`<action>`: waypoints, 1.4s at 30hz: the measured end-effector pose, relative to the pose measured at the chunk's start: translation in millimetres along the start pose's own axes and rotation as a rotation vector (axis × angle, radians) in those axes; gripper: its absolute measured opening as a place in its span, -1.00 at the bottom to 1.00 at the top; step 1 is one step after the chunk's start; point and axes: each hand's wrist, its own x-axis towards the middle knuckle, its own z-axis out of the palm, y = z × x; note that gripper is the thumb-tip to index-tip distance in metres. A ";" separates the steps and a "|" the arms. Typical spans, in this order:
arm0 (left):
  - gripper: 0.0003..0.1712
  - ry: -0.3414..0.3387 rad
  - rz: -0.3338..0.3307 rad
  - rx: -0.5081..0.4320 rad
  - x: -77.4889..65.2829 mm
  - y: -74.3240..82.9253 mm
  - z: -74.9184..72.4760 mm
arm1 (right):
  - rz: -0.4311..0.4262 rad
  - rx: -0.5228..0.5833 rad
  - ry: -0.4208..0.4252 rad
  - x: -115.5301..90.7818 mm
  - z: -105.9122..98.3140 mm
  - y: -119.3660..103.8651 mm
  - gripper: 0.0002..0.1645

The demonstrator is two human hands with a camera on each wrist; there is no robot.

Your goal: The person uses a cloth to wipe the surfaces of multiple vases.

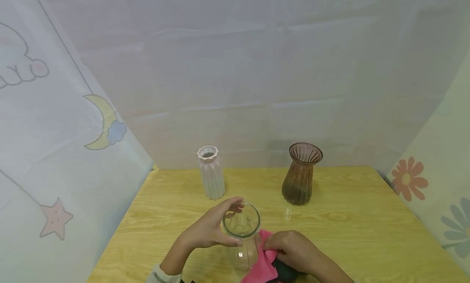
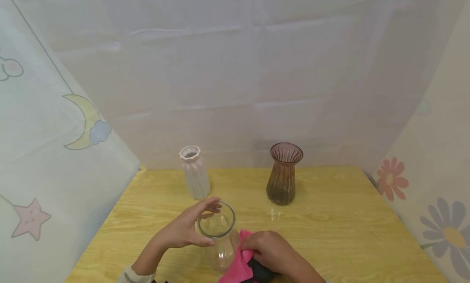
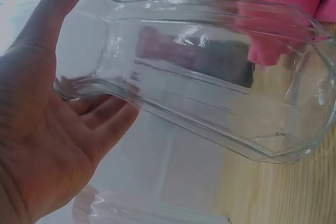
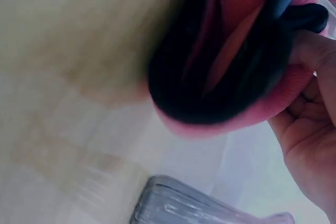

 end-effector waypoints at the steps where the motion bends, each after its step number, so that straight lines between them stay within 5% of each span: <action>1: 0.19 0.020 -0.008 0.009 -1.9 1.3 0.7 | -0.004 0.010 0.031 0.6 -2.8 -1.4 -0.50; 9: 0.20 0.294 -0.211 0.115 -14.3 27.8 17.5 | -0.039 0.003 0.337 16.3 -29.2 -10.0 -0.37; 13: 0.25 0.314 -0.279 0.179 -11.8 36.8 27.2 | -0.050 0.026 0.398 23.9 -25.3 -11.7 -0.29; 19: 0.17 0.333 -0.288 0.261 -10.2 39.6 33.7 | -0.065 0.080 0.358 25.8 -11.7 -14.3 -0.32; 26: 0.11 0.273 -0.202 0.222 -11.1 30.8 26.5 | -0.072 0.064 0.308 22.4 -9.1 -14.2 -0.35; 31: 0.08 0.189 -0.162 0.161 -10.2 23.1 16.5 | -0.125 0.006 0.282 18.6 -7.2 -12.3 -0.73; 42: 0.02 0.018 -0.015 0.042 1.7 3.1 -5.0 | -0.093 -0.084 0.006 4.4 3.1 -3.5 -0.56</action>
